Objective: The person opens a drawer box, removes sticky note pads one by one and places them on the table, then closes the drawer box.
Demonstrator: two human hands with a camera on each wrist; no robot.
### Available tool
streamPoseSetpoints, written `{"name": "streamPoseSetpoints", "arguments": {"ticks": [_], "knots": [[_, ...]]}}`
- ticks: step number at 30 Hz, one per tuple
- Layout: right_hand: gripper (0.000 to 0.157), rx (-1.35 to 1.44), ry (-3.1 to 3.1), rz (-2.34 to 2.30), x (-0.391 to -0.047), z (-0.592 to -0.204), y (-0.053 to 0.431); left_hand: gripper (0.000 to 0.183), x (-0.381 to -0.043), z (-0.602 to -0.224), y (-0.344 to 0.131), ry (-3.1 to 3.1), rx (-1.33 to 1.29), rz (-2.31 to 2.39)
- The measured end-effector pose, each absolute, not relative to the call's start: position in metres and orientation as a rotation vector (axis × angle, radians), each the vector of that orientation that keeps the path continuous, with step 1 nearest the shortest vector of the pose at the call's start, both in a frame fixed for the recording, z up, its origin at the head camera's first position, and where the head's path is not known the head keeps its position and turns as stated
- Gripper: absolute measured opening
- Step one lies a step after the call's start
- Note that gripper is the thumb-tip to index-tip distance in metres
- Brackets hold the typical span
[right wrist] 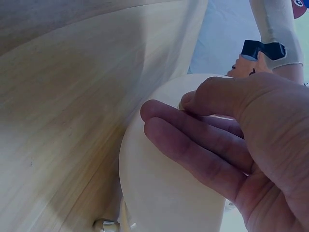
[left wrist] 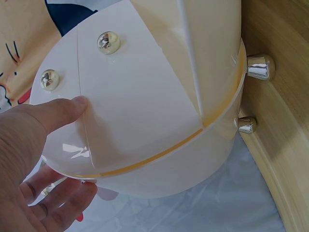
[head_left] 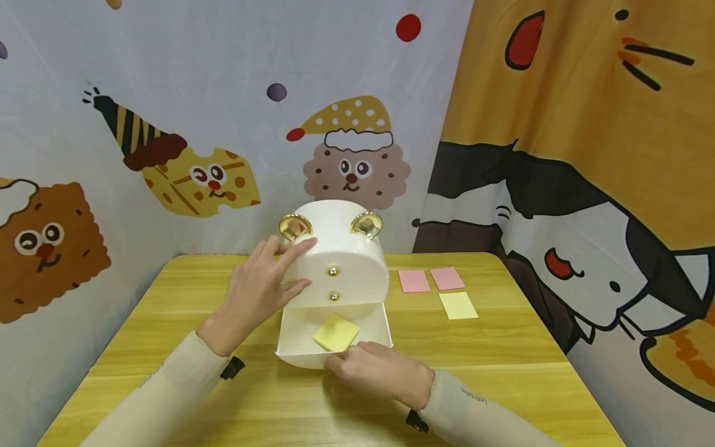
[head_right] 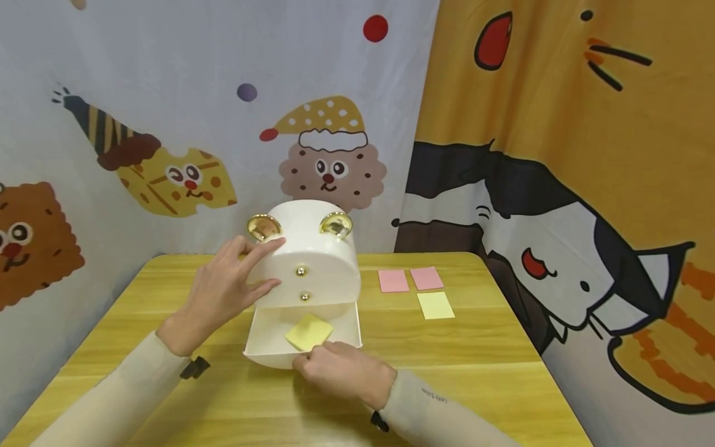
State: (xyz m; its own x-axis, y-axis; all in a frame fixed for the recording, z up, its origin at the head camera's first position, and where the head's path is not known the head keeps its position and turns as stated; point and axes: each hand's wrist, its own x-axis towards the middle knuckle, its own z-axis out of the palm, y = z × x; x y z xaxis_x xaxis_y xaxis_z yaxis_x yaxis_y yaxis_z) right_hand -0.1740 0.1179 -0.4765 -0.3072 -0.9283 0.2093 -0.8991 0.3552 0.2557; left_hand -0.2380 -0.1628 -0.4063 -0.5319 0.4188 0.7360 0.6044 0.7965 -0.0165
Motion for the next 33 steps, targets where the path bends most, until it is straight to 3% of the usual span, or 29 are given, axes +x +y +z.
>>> {"name": "streamPoseSetpoints", "arguments": {"ticks": [33], "knots": [[0.015, 1.63, -2.295, -0.129, -0.163, -0.472, 0.121, 0.089, -0.235, -0.404, -0.163, -2.26, -0.739, -0.318]]}}
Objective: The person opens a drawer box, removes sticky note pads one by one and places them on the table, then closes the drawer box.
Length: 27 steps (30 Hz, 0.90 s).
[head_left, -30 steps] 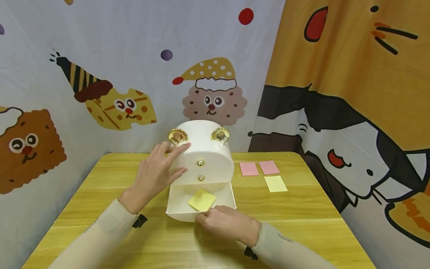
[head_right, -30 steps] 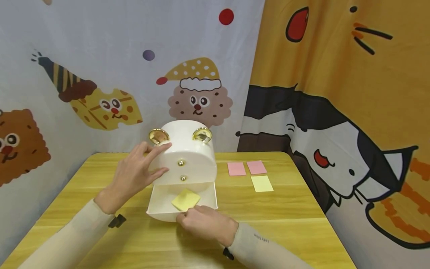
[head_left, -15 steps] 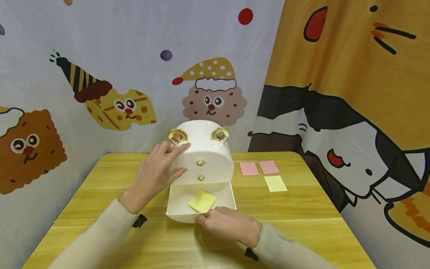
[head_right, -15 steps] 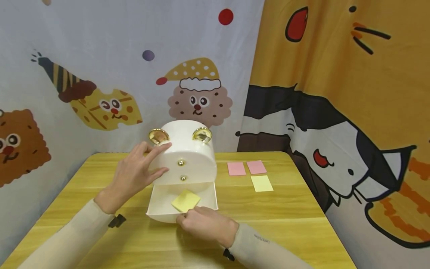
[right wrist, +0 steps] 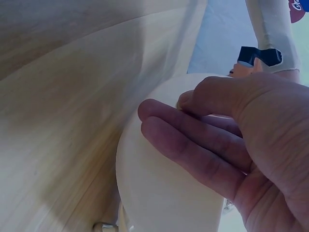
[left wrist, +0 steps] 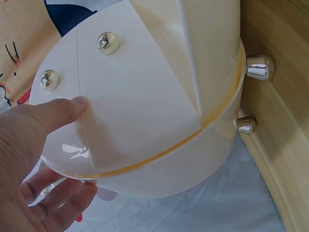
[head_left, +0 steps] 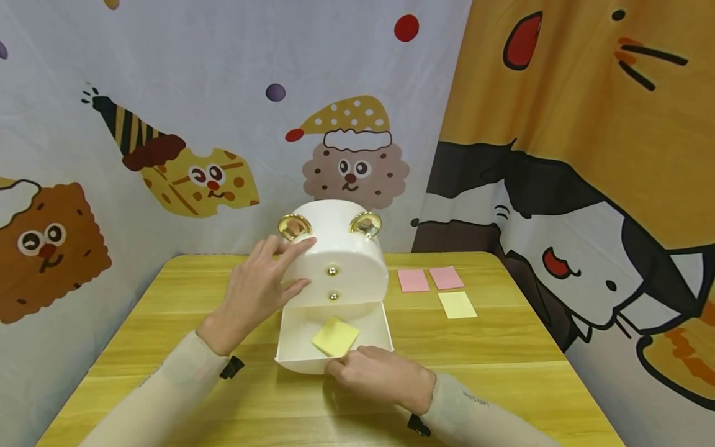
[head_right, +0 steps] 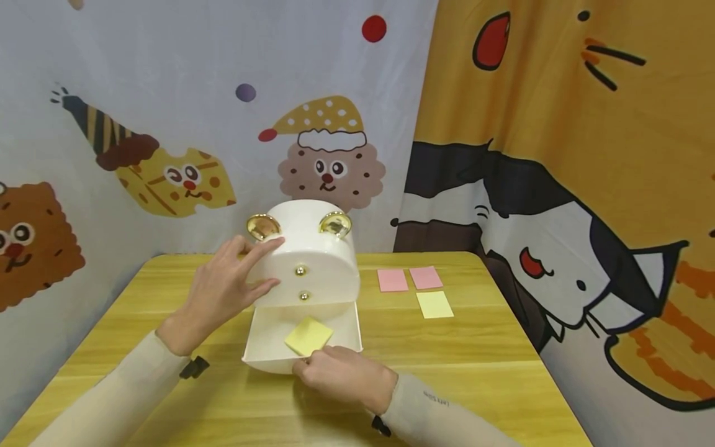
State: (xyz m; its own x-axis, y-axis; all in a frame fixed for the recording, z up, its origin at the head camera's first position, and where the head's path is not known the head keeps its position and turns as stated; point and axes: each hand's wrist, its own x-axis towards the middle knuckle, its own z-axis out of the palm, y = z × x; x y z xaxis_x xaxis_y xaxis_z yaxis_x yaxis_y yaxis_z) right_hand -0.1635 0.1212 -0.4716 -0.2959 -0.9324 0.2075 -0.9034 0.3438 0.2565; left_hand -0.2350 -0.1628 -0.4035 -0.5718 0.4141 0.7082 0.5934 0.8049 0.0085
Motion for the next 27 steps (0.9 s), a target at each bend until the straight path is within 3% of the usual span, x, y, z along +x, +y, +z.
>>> {"name": "streamPoseSetpoints", "arguments": {"ticks": [20, 27], "knots": [[0.033, 1.646, -2.279, -0.05, -0.155, -0.474, 0.118, 0.09, -0.235, -0.406, -0.163, -2.264, -0.736, -0.32], [0.027, 1.654, -2.271, -0.075, -0.152, -0.474, 0.118, 0.09, -0.237, -0.407, -0.163, -2.248, -0.741, -0.323]]}}
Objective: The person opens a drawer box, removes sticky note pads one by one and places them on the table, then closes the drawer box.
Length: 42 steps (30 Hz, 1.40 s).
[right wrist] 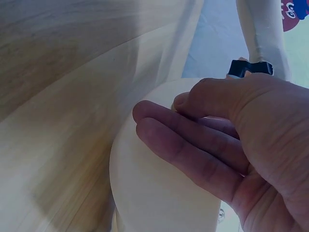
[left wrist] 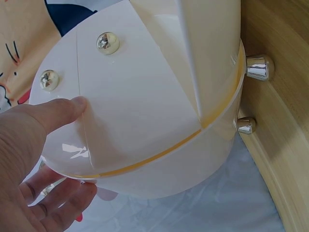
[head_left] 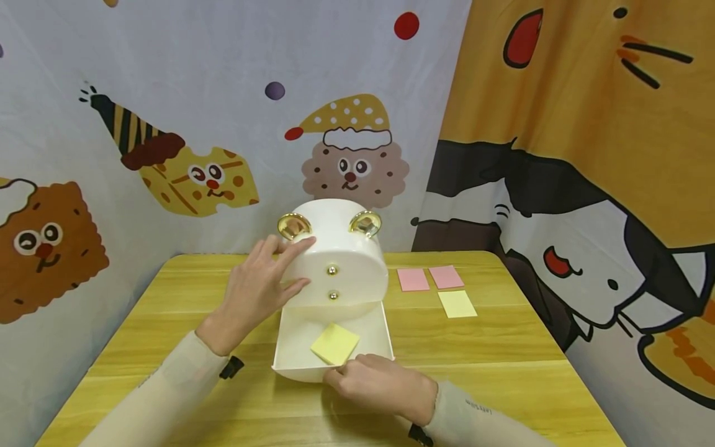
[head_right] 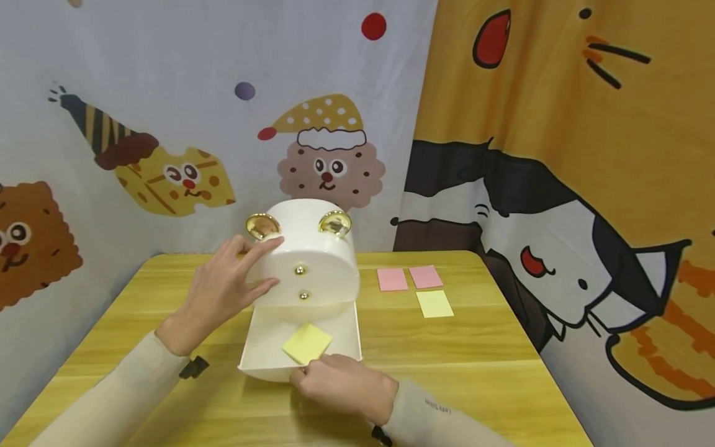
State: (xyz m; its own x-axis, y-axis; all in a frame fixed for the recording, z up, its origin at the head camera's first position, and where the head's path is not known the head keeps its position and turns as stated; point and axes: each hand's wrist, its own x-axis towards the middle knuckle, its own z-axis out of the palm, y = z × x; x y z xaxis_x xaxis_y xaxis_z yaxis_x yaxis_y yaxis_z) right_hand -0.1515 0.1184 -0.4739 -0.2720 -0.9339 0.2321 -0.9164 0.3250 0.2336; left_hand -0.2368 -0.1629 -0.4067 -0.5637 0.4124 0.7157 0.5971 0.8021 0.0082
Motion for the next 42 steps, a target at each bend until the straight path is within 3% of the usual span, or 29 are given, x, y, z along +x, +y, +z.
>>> {"name": "streamPoseSetpoints", "arguments": {"ticks": [21, 42], "knots": [[0.019, 1.638, -2.236, -0.13, -0.147, -0.479, 0.118, 0.089, -0.238, -0.406, -0.163, -2.238, -0.745, -0.319], [0.029, 1.717, -2.189, 0.041, -0.15, -0.466, 0.122, 0.09, -0.239, -0.409, -0.165, -2.232, -0.747, -0.322]]}}
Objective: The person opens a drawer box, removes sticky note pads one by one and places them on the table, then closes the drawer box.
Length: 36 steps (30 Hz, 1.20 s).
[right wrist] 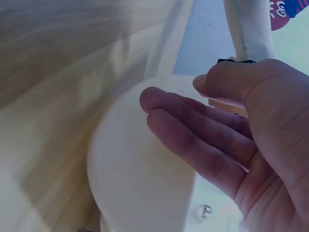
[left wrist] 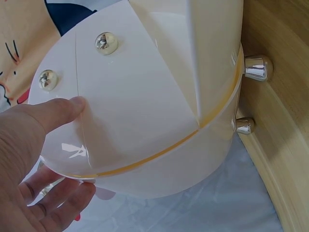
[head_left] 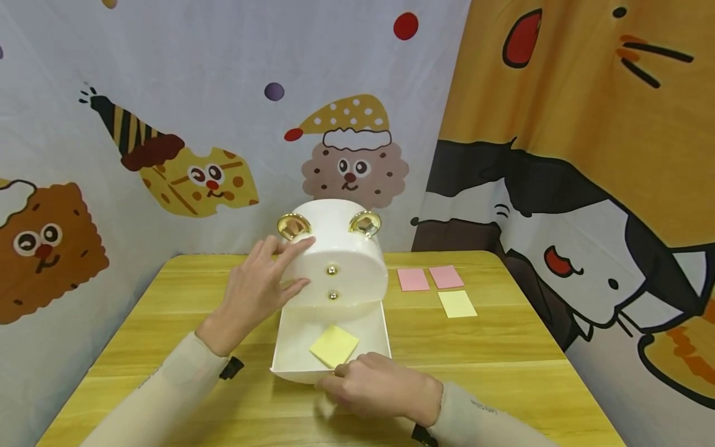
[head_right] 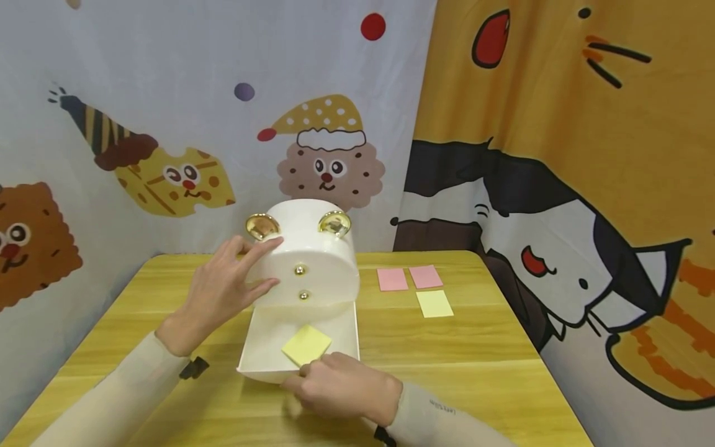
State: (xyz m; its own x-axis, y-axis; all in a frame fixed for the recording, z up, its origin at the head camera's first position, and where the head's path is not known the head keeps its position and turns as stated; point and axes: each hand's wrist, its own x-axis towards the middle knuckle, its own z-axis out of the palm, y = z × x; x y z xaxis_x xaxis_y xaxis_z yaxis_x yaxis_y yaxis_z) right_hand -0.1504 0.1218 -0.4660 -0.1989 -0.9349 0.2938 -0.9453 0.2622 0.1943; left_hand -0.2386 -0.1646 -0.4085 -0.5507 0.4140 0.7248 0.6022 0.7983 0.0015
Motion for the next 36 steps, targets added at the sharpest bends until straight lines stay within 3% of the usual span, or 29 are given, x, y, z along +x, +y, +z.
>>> {"name": "streamPoseSetpoints", "arguments": {"ticks": [36], "knots": [[0.024, 1.638, -2.14, 0.198, -0.173, -0.439, 0.119, 0.09, -0.236, -0.407, -0.164, -2.228, -0.749, -0.326]]}}
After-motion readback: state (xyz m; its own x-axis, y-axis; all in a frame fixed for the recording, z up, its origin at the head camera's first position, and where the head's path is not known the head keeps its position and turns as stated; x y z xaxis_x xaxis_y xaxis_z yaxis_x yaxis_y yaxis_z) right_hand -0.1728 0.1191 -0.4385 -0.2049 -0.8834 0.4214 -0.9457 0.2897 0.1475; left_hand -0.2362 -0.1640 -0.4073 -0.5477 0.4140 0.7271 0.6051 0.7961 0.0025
